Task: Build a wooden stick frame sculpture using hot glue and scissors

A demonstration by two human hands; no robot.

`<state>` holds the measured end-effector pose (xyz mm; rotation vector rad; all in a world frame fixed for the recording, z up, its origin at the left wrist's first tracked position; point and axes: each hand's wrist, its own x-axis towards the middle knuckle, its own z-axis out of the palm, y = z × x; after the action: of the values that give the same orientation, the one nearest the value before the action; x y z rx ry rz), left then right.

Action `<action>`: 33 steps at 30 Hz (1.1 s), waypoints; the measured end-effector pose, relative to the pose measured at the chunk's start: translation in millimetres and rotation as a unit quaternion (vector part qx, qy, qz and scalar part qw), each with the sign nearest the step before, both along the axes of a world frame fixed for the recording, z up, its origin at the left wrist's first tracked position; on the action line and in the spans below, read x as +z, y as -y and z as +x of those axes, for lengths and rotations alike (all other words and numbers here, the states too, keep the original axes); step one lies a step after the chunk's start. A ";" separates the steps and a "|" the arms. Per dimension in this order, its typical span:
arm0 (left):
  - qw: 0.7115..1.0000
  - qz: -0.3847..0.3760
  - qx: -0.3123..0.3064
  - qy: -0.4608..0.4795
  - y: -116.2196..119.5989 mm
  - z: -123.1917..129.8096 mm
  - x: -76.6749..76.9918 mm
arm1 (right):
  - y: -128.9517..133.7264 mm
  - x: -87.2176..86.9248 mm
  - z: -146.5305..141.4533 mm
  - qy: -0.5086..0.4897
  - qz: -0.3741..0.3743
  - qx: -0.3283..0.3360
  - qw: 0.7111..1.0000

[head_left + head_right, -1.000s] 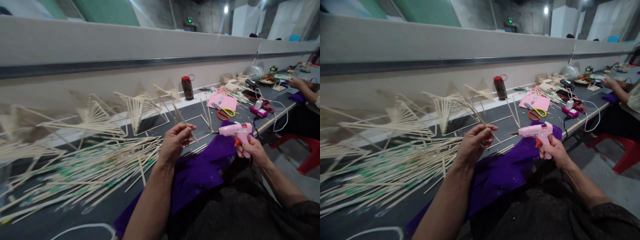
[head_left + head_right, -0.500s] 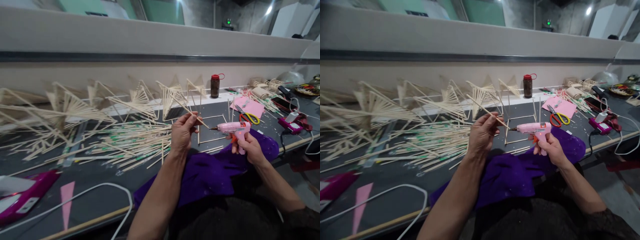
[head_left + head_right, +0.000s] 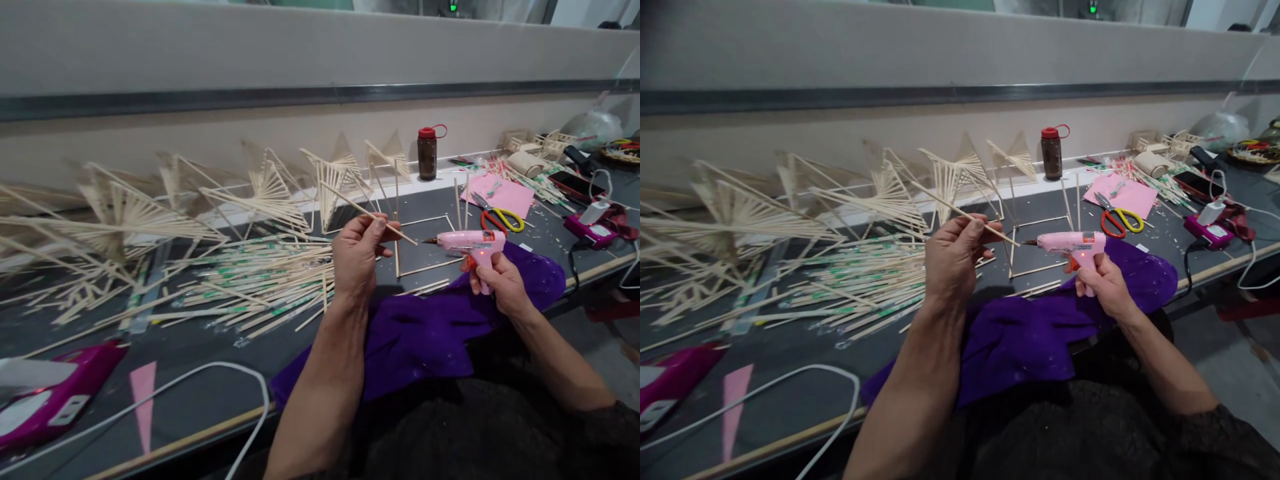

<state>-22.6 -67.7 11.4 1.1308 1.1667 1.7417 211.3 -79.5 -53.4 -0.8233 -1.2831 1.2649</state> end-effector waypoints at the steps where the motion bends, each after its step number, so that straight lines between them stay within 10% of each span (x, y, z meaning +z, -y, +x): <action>1: 1.000 -0.003 -0.003 0.001 -0.5 -0.2 -0.2 | 0.0 -0.5 0.0 0.002 0.002 -0.002 1.000; 33: 0.999 -0.027 -0.006 0.025 -1.3 1.7 -1.2 | -1.7 -13.2 1.6 0.020 0.037 0.028 0.999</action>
<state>-21.0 -66.4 10.2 1.0555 1.1672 1.7098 213.0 -77.8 -66.7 -0.7667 -1.3850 1.2424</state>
